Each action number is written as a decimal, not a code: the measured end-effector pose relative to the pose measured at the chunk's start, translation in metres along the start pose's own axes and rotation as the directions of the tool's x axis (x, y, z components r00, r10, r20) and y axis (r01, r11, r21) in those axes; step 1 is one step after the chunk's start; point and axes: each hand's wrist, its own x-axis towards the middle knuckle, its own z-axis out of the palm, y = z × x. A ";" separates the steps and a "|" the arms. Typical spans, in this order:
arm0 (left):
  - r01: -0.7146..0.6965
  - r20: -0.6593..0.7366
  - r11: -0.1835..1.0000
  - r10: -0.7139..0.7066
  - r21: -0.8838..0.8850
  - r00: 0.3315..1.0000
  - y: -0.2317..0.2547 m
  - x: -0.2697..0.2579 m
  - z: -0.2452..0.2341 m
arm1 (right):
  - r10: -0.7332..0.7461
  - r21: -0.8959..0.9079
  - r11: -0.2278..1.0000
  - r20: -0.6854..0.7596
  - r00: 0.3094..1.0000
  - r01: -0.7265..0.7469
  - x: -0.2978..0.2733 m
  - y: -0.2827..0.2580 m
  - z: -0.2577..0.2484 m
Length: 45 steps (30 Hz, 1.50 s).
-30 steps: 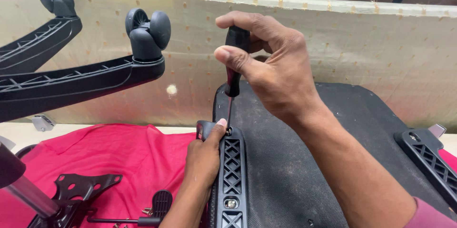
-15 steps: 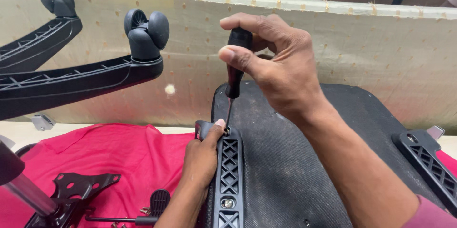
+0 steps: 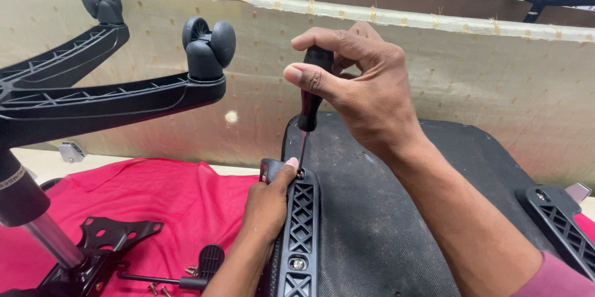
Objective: The person uses a screwdriver to tighten screws into the underside of an office chair seat, securing two black plastic mounting brackets. The person works methodically on each screw hole along the brackets while the chair remains upside down on a red cloth.
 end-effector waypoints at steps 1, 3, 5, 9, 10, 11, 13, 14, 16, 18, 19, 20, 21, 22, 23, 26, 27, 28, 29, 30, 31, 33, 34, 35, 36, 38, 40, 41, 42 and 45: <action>0.003 -0.001 1.000 -0.003 0.000 1.000 0.000 0.000 0.000 | 0.037 -0.020 0.999 -0.013 0.999 -0.038 0.000 0.000 0.002; 0.008 0.001 1.000 -0.008 -0.002 1.000 0.000 -0.001 -0.001 | 0.019 0.006 1.000 -0.003 1.000 -0.019 0.001 0.000 0.002; -0.003 -0.006 1.000 0.003 0.007 1.000 0.001 -0.001 0.000 | 0.018 0.145 0.989 0.042 0.999 -0.024 0.002 0.000 0.000; 0.007 -0.034 0.998 -0.005 0.064 0.999 0.002 0.000 -0.001 | -0.054 0.200 0.979 0.099 0.994 0.033 0.002 -0.003 -0.006; 0.009 -0.037 0.997 -0.006 0.072 0.999 0.003 0.000 -0.001 | -0.091 0.103 0.991 0.093 0.991 0.081 0.001 -0.003 -0.007; 0.010 -0.039 0.997 -0.007 0.081 0.999 0.003 0.000 -0.001 | -0.088 0.042 0.995 0.057 0.994 0.086 0.000 -0.004 -0.004; 0.012 -0.038 0.996 -0.009 0.091 0.999 0.002 0.001 -0.001 | -0.087 -0.079 0.993 -0.010 0.996 0.086 -0.004 -0.004 0.003; 0.011 -0.037 0.996 -0.007 0.093 0.999 0.002 0.001 -0.002 | -0.051 -0.065 0.997 -0.026 0.998 0.050 -0.004 -0.004 0.005; -0.004 -0.032 0.996 0.006 0.088 0.999 0.001 0.002 -0.003 | 0.019 -0.035 0.999 -0.060 0.998 -0.021 -0.005 -0.004 0.008; -0.028 -0.025 0.997 0.030 0.073 0.999 0.001 0.002 -0.002 | 0.097 0.204 0.974 0.000 0.995 -0.095 -0.006 -0.004 0.004; -0.026 -0.019 0.998 0.027 0.053 0.999 0.000 0.002 -0.002 | 0.132 0.318 0.938 0.036 0.991 -0.136 -0.007 -0.003 0.002; -0.024 -0.015 0.999 0.024 0.033 1.000 0.000 0.002 -0.003 | 0.088 0.317 0.943 0.045 0.995 -0.097 -0.006 -0.002 0.000; -0.022 -0.011 1.000 0.022 0.012 1.000 -0.001 0.002 -0.003 | 0.044 0.317 0.947 0.055 0.998 -0.059 -0.004 -0.001 -0.003; -0.023 -0.015 1.000 0.024 0.018 1.000 -0.001 0.002 -0.002 | 0.003 0.319 0.947 0.067 0.998 -0.025 -0.004 0.000 -0.005; -0.025 -0.019 0.999 0.025 0.023 0.999 -0.002 0.003 -0.002 | -0.035 0.192 0.981 0.047 0.998 0.025 -0.005 0.001 -0.006; -0.020 -0.037 0.999 0.022 0.047 0.999 -0.003 0.003 -0.003 | -0.076 -0.087 0.993 0.001 0.997 0.075 -0.005 0.002 -0.003; -0.019 -0.042 0.998 0.021 0.058 0.999 -0.002 0.003 -0.003 | -0.035 -0.104 0.994 -0.020 0.999 0.033 -0.005 0.002 0.000; -0.021 -0.039 0.998 0.023 0.061 0.999 -0.002 0.003 -0.003 | 0.004 -0.117 0.993 -0.039 0.999 -0.008 -0.005 0.002 0.003; -0.024 -0.035 0.998 0.026 0.064 0.999 -0.003 0.003 -0.002 | 0.021 -0.072 0.997 -0.029 0.999 -0.023 -0.006 0.001 0.005; -0.029 -0.031 0.997 0.031 0.068 0.999 -0.002 0.003 -0.002 | 0.037 -0.026 0.999 -0.020 0.999 -0.037 -0.006 0.000 0.005; -0.024 -0.029 0.998 0.026 0.065 0.999 -0.002 0.003 -0.002 | 0.052 0.019 0.999 -0.011 0.999 -0.051 -0.006 0.000 0.005; -0.013 -0.026 0.998 0.014 0.055 1.000 -0.002 0.003 -0.002 | 0.005 0.180 0.984 0.040 0.999 -0.012 -0.004 -0.001 0.003; -0.019 -0.029 0.998 0.021 0.062 0.999 -0.002 0.003 -0.003 | -0.020 0.260 0.966 0.065 0.998 0.003 -0.004 -0.001 0.001; -0.026 -0.032 0.997 0.028 0.070 0.999 -0.003 0.003 -0.003 | -0.048 0.219 0.975 0.055 0.997 0.035 -0.004 0.000 0.000; -0.032 -0.033 0.996 0.035 0.077 0.999 -0.003 0.004 -0.003 | -0.075 0.176 0.982 0.045 0.996 0.066 -0.005 0.000 0.000; -0.025 -0.031 0.997 0.027 0.071 0.999 -0.004 0.005 -0.003 | -0.121 0.060 0.991 0.024 0.992 0.120 -0.005 0.001 0.000; -0.025 -0.038 0.996 0.029 0.083 0.999 -0.004 0.006 -0.002 | -0.162 -0.086 0.983 0.002 0.987 0.162 -0.005 0.000 0.003; -0.030 -0.046 0.995 0.035 0.100 0.998 -0.004 0.007 -0.002 | -0.091 -0.089 0.992 -0.007 0.996 0.090 -0.005 0.000 0.004; -0.032 -0.056 0.993 0.039 0.115 0.998 -0.005 0.008 -0.003 | -0.019 -0.090 0.996 -0.014 1.000 0.018 -0.003 -0.001 0.006; -0.051 -0.042 0.995 0.054 0.090 0.998 -0.007 0.008 -0.002 | 0.097 0.046 0.994 -0.006 0.995 -0.097 -0.003 -0.003 0.005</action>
